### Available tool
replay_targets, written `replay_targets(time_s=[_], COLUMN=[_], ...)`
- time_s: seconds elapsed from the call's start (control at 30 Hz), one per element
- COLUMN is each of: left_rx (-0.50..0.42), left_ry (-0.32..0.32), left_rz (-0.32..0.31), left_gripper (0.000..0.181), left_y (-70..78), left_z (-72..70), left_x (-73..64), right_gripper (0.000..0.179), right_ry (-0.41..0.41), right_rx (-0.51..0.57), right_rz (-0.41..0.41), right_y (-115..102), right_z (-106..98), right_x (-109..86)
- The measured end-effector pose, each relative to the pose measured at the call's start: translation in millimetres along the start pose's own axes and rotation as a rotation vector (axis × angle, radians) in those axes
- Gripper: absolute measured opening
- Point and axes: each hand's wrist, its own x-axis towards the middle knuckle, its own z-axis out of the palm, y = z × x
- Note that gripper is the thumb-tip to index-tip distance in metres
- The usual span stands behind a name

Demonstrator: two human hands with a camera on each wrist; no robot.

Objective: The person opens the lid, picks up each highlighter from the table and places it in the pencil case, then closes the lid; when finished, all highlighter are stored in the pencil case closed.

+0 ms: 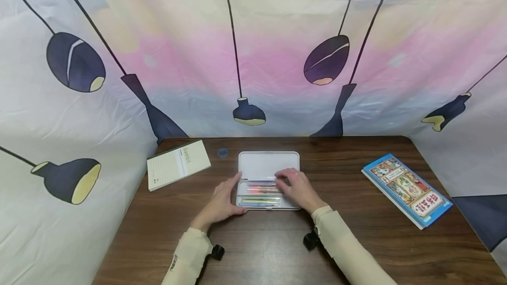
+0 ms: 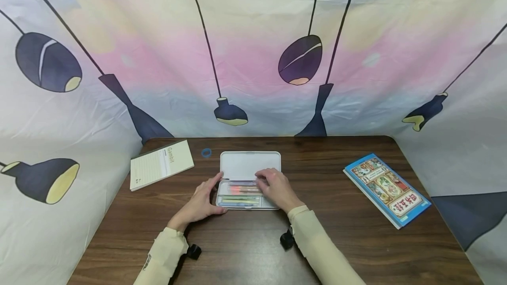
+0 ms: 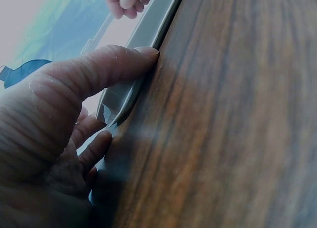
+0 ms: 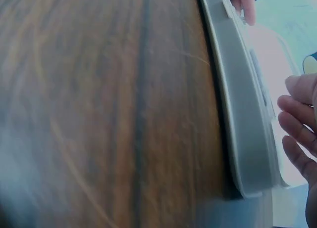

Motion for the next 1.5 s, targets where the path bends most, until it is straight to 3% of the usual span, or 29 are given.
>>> replay_targets(time_s=[0.17,0.33,0.5,0.67,1.0,1.33,1.5], left_rx=[0.01,-0.016,-0.039,-0.068,-0.073,-0.052,-0.047], left_ry=[-0.002,0.019,0.035,0.036,0.04,0.041,0.044], left_rz=[-0.007,-0.006,-0.01,0.0,-0.007,-0.013,-0.014], left_gripper=[0.118,0.12,0.125,0.13,0.141,0.141,0.14], left_y=[0.0,0.1,-0.3,-0.5,-1.8,-1.7,-2.0], left_z=[-0.9,-1.4,0.0,1.7,2.4,3.1,3.0], left_x=[-0.3,-0.1,0.9,2.0,3.0,2.9,2.5], right_gripper=[0.021,0.028,0.041,0.047,0.049,0.048,0.039], right_ry=[0.098,0.196,0.159,0.111,0.144,0.217,0.205], right_rx=[0.018,0.042,0.034,0.066,0.068,0.069,0.091], right_rz=[-0.024,0.043,0.136,0.168,0.12,-0.004,-0.054], right_y=[5.8,15.4,28.6,33.1,21.1,-0.8,-6.1], right_z=[-18.2,-36.9,-42.3,-41.4,-45.5,-52.2,-54.1], right_x=[6.8,18.2,20.2,15.9,5.7,-28.1,-45.6])
